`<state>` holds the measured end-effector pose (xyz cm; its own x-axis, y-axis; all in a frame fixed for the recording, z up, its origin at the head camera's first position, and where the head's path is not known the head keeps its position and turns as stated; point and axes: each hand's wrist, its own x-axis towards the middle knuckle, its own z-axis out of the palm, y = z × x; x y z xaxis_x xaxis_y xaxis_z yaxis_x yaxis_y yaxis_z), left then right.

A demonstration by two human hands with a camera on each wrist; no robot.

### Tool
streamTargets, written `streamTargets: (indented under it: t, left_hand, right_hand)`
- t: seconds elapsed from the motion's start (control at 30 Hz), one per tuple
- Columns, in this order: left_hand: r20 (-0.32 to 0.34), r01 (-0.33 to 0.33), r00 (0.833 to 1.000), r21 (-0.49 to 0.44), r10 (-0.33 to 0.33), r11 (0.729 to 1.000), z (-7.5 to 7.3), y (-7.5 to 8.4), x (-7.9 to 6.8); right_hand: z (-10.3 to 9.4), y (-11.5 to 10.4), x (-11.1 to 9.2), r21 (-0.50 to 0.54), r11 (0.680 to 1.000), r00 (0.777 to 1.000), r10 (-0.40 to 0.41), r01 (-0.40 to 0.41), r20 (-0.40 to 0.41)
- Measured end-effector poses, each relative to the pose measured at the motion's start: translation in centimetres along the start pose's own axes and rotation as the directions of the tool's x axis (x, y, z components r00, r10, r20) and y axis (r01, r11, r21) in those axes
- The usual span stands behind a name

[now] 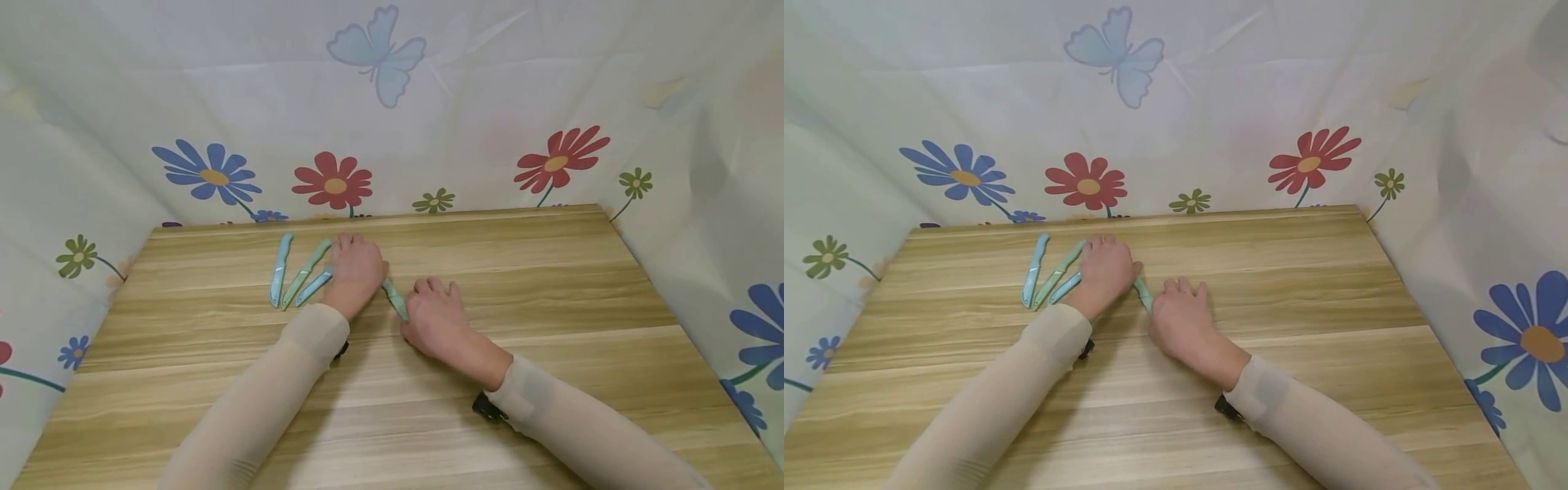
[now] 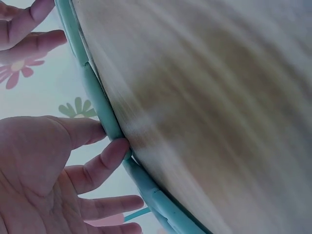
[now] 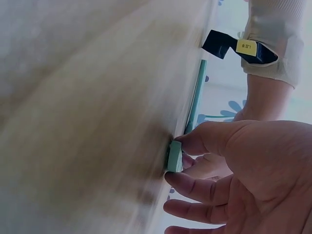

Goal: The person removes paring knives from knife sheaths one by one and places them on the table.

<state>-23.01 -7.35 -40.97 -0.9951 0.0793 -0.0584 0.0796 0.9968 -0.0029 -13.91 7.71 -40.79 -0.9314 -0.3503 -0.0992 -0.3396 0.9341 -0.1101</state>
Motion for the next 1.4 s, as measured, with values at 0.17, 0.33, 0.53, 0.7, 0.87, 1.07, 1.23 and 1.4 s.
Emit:
streamTargets:
  t: [0.17, 0.33, 0.53, 0.7, 0.87, 1.07, 1.23, 1.4]
  left_hand:
    - [-0.011, 0.0, 1.0, -0.015, 0.0, 1.0, 0.1, 0.0, -0.1]
    - [-0.019, -0.009, 1.0, -0.034, 0.008, 0.999, 0.2, -0.1, -0.2]
    - [-0.024, -0.012, 1.0, -0.079, 0.01, 0.997, 0.4, -0.3, -0.4]
    - [-0.031, -0.011, 1.0, -0.139, 0.007, 0.99, 0.3, -0.4, -0.7]
    - [-0.059, 0.002, 0.998, -0.251, -0.017, 0.968, -0.1, -0.7, -1.1]
    - [-0.08, 0.032, 0.994, -0.465, -0.078, 0.884, -0.3, -1.1, -0.9]
    - [-0.094, -0.007, 0.992, -0.728, -0.089, 0.686, -0.5, -1.3, -0.8]
    - [-0.046, 0.008, 0.994, -0.873, -0.098, 0.487, -0.8, -1.6, -0.7]
  right_hand:
    - [-0.1, 0.4, 0.0, 0.018, 1.0, 1.0, 0.023, -0.023, 0.001]
    - [-0.3, 0.9, 0.0, 0.025, 0.999, 0.999, 0.029, -0.028, -0.028]
    - [-0.5, 1.9, -0.1, 0.046, 0.998, 0.996, 0.038, -0.035, -0.081]
    - [-0.8, 2.7, 0.0, 0.078, 0.996, 0.99, 0.052, -0.042, -0.128]
    - [-1.1, 3.3, -0.1, 0.116, 0.992, 0.985, 0.058, -0.039, -0.165]
    - [-1.8, 3.7, -0.5, 0.17, 0.985, 0.973, 0.059, -0.021, -0.224]
    - [-2.2, 3.8, -0.7, 0.192, 0.981, 0.963, 0.06, -0.009, -0.264]
    - [-2.4, 3.9, -0.8, 0.202, 0.979, 0.958, 0.057, 0.002, -0.282]
